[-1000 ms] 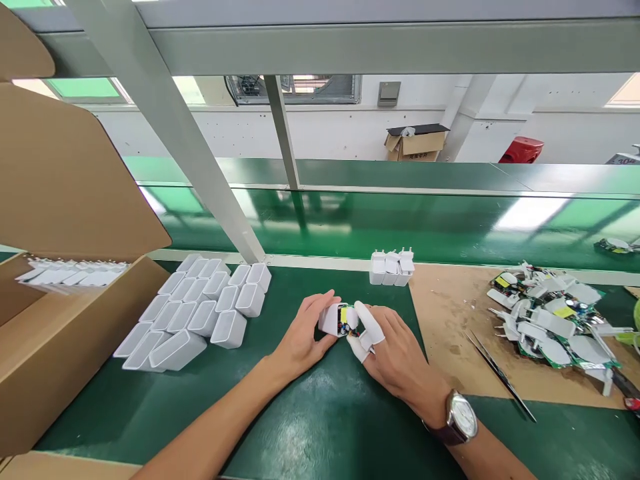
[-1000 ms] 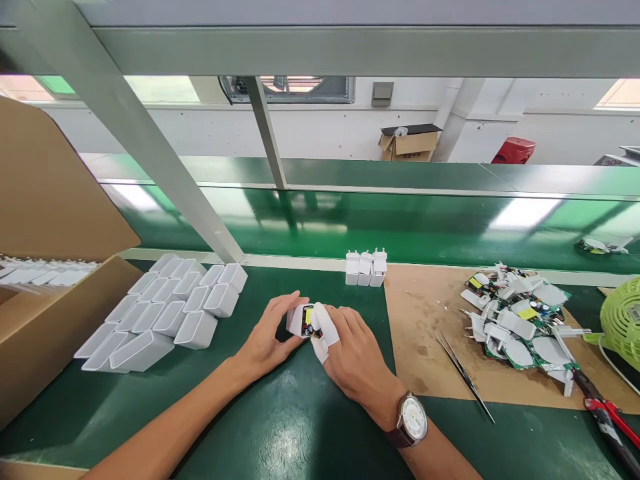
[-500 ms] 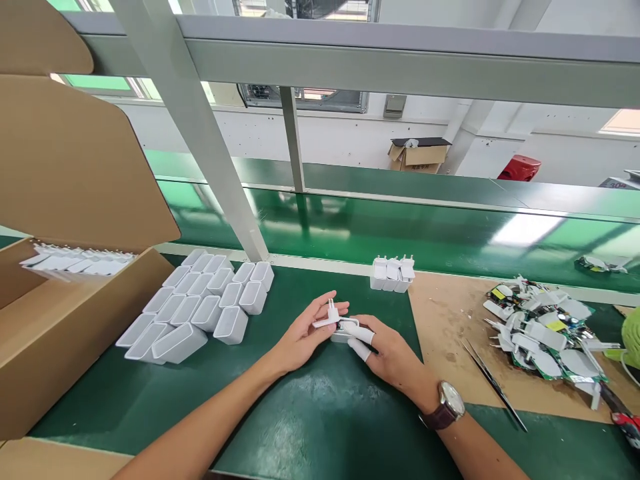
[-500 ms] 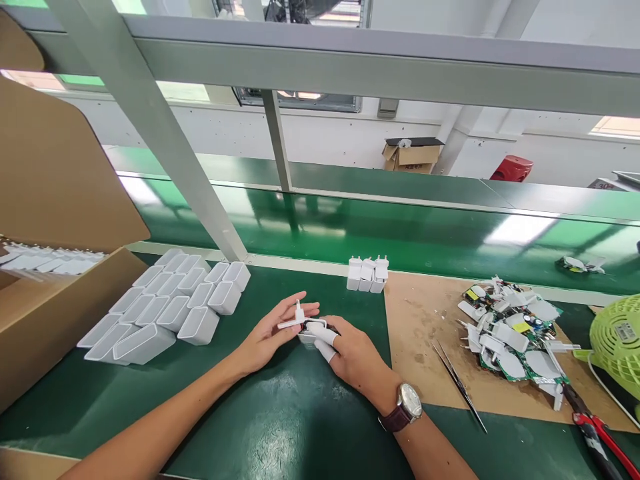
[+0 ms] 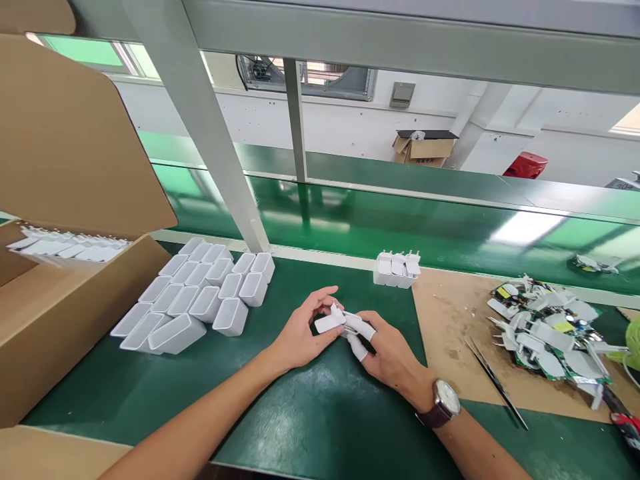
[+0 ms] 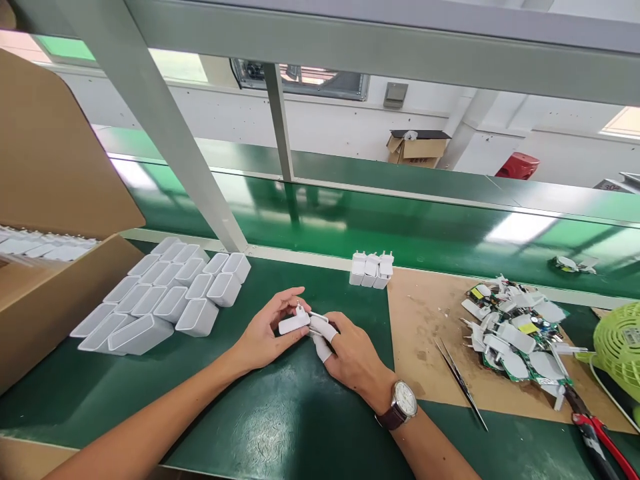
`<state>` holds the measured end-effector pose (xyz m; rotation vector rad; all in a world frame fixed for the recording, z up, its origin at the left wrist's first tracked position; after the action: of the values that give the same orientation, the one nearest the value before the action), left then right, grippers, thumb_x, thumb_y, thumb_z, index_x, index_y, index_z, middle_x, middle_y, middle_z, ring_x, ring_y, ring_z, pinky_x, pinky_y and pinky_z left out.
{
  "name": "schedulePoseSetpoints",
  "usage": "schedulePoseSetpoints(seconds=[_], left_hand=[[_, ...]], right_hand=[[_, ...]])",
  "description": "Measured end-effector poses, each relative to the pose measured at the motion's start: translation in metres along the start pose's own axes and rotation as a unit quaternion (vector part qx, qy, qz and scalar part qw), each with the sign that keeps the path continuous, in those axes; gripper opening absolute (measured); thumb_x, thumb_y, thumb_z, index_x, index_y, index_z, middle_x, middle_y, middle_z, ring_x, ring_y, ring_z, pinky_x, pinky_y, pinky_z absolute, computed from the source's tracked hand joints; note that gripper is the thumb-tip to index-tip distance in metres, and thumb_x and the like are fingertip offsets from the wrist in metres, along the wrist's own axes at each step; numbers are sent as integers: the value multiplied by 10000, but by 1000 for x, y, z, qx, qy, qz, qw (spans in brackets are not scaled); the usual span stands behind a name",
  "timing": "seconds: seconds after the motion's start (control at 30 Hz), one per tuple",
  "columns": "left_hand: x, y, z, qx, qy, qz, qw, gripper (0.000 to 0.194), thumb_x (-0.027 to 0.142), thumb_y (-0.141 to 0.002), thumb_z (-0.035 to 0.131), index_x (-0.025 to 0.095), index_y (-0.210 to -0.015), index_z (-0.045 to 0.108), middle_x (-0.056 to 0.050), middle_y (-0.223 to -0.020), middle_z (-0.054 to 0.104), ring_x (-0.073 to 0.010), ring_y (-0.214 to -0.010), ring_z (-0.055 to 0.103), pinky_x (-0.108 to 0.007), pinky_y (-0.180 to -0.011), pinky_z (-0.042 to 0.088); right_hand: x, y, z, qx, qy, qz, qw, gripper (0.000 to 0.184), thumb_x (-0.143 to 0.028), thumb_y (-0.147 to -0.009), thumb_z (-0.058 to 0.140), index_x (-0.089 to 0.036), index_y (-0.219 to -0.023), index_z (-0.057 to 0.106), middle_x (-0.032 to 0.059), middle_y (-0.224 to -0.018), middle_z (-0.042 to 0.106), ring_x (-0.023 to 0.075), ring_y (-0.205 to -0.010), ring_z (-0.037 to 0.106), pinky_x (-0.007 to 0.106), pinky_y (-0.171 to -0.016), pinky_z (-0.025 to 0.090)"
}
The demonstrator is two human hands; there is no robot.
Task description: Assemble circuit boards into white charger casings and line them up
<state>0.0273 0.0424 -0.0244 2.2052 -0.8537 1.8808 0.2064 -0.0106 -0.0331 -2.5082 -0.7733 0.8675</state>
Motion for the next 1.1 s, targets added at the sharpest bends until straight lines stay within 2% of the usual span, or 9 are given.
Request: schedulePoseSetpoints(seconds=[0.3, 0.53, 0.6, 0.7, 0.77, 0.87, 0.93, 1.0, 1.1], left_hand=[[-4, -3, -3, -37, 55, -35, 997, 671, 227, -880, 747, 240, -1444, 385, -62, -1143, 634, -180, -1010, 654, -399, -979, 536], [-10, -4, -5, -34, 62, -42, 997, 679, 278, -885, 766, 251, -1452, 394, -80, -1179, 639, -199, -1050, 673, -440, -1018, 543], [-11, -3, -3, -22, 49, -17, 998, 818, 309, -822, 838, 271, -1492, 371, -105, -1268, 623, -238, -1147, 657, -466, -1059, 528], [-10, 1, 3, -6, -5, 35, 999, 1016, 347, -714, 928, 295, -1542, 342, -127, -1361, 595, -295, -1259, 609, -499, -1094, 510], [-9, 3, 8, 16, -46, 53, 997, 946, 385, -756, 898, 295, -1535, 369, -120, -1338, 617, -292, -1228, 625, -503, -1072, 526], [-7, 6, 12, 45, -77, 61, 994, 841, 429, -816, 843, 301, -1516, 394, -99, -1301, 650, -272, -1161, 653, -486, -1027, 553], [-6, 6, 13, 44, -84, 59, 994, 829, 448, -823, 834, 301, -1512, 397, -93, -1293, 660, -269, -1152, 657, -483, -1024, 555], [-4, 6, 11, 44, -86, 55, 994, 857, 470, -805, 843, 287, -1515, 399, -104, -1317, 649, -279, -1175, 648, -489, -1043, 543], [-1, 4, 5, 60, -92, 43, 993, 818, 479, -863, 782, 266, -1541, 378, -137, -1420, 590, -292, -1242, 613, -492, -1060, 527]], right_hand=[[11, 0, -7, 6, -213, 64, 975, 443, -212, -953, 648, -306, -1374, 546, 76, -1272, 622, 216, -1126, 652, 394, -982, 579], [12, 1, 6, 6, -214, 89, 973, 431, -199, -934, 625, -307, -1350, 624, 96, -1287, 661, 260, -1152, 650, 463, -1000, 547], [17, -1, 9, 32, -322, 181, 929, 367, -273, -904, 680, -287, -1271, 676, 89, -1226, 692, 259, -1067, 681, 459, -953, 570], [19, -2, 15, 48, -533, 322, 781, 328, -414, -861, 741, -230, -1132, 725, 82, -1079, 740, 257, -939, 713, 445, -849, 605], [14, -3, 16, 35, -619, 360, 697, 324, -461, -850, 751, -193, -1032, 744, 82, -987, 755, 256, -891, 717, 433, -807, 608], [7, -6, 13, 28, -658, 377, 651, 329, -465, -838, 766, -160, -960, 753, 91, -932, 758, 249, -849, 717, 417, -778, 603], [6, -7, 12, 26, -656, 381, 651, 353, -482, -831, 766, -153, -958, 751, 96, -927, 757, 261, -854, 718, 428, -776, 602], [7, -7, 12, 40, -628, 375, 681, 377, -496, -810, 774, -166, -988, 736, 89, -938, 752, 270, -874, 714, 440, -794, 597], [14, -2, 9, 91, -487, 356, 792, 390, -446, -767, 805, -207, -1050, 682, 68, -997, 730, 247, -880, 685, 435, -843, 578]])
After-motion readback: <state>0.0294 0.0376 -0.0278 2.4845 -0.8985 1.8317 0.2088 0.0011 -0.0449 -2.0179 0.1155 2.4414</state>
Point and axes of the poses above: each hand's wrist, its own y-axis away from the middle knuckle, its own z-axis out of the palm, x = y × z, the point moved 4 cm from there along -y, towards the middle knuckle
